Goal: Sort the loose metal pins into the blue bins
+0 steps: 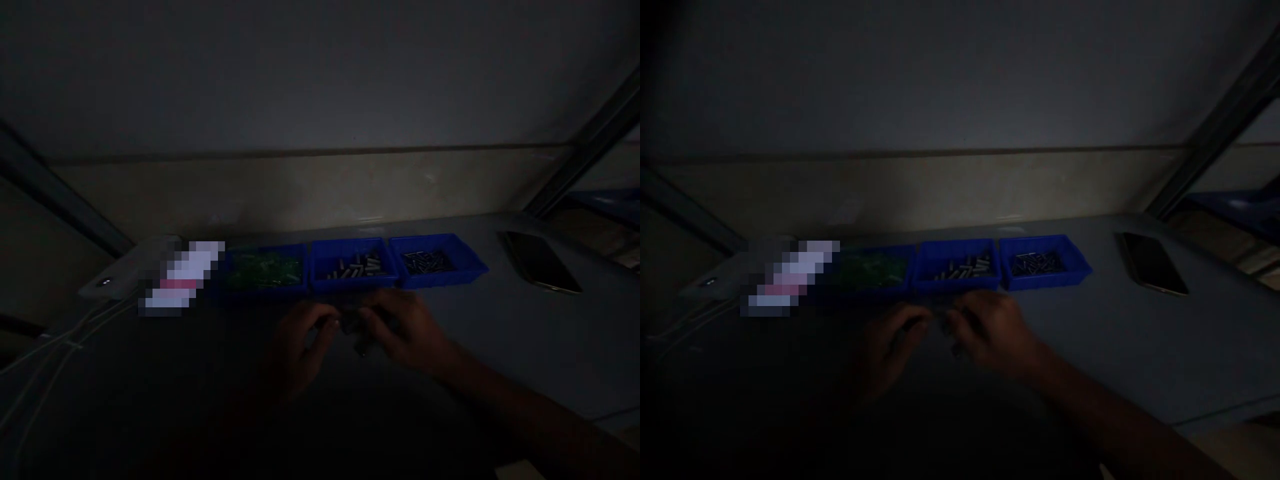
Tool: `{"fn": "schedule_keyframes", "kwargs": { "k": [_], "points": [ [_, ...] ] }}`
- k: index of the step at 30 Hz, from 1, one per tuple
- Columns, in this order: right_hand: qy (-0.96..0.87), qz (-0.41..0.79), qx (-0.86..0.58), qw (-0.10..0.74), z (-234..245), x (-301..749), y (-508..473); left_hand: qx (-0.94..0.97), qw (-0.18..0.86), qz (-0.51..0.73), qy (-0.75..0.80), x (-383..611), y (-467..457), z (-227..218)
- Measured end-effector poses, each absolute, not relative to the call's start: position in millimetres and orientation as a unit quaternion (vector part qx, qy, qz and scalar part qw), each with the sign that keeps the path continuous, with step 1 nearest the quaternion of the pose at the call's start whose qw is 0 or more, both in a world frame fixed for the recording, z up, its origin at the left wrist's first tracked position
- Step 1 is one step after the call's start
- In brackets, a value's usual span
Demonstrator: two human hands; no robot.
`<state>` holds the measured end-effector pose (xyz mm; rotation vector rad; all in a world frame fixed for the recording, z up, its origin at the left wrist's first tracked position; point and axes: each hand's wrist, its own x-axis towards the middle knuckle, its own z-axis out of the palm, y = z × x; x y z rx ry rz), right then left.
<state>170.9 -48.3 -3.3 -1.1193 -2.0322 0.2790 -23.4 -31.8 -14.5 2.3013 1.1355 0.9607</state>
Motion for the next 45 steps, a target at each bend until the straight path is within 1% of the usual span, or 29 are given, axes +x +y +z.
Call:
{"fn": "schedule_keyframes", "kwargs": {
  "k": [3, 6, 8, 13, 17, 22, 24, 29, 34, 38, 42, 45],
  "points": [
    [-0.757, 0.051, -0.519, 0.393, 0, 183, -38, 0.834, 0.19, 0.326, 0.403, -23, -32, -15],
    [-0.723, -0.02, -0.587, 0.364, 3, 194, -28, 0.859, 0.166, 0.289, 0.389, -19, -36, -14],
    [-0.715, -0.059, -0.607, 0.341, 4, 197, -24, 0.878, 0.144, 0.257, 0.377, -14, -40, -13],
    [-0.725, -0.093, -0.612, 0.302, 2, 193, -14, 0.916, 0.091, 0.182, 0.345, 9, -45, -17],
    [-0.728, -0.104, -0.619, 0.275, 0, 187, -7, 0.927, 0.05, 0.154, 0.34, 31, -38, -24],
    [-0.731, -0.129, -0.598, 0.302, -6, 183, -24, 0.92, -0.02, 0.135, 0.368, 35, -38, -25],
    [-0.746, -0.124, -0.582, 0.3, -12, 185, -39, 0.91, -0.033, 0.14, 0.388, 30, -43, -25],
    [-0.806, -0.078, -0.539, 0.232, -28, 193, -79, 0.894, -0.039, 0.135, 0.425, 23, -69, -26],
    [-0.829, -0.051, -0.511, 0.22, -25, 197, -117, 0.888, -0.033, 0.122, 0.443, 24, -95, -24],
    [-0.853, -0.043, -0.482, 0.195, -22, 196, -130, 0.887, -0.017, 0.116, 0.447, 24, -95, -24],
    [-0.854, -0.048, -0.49, 0.166, -25, 197, -129, 0.906, 0.0, 0.13, 0.403, 29, -79, -28],
    [-0.83, -0.057, -0.531, 0.16, -25, 198, -126, 0.925, 0.026, 0.144, 0.351, 36, -64, -29]
  ]
}}
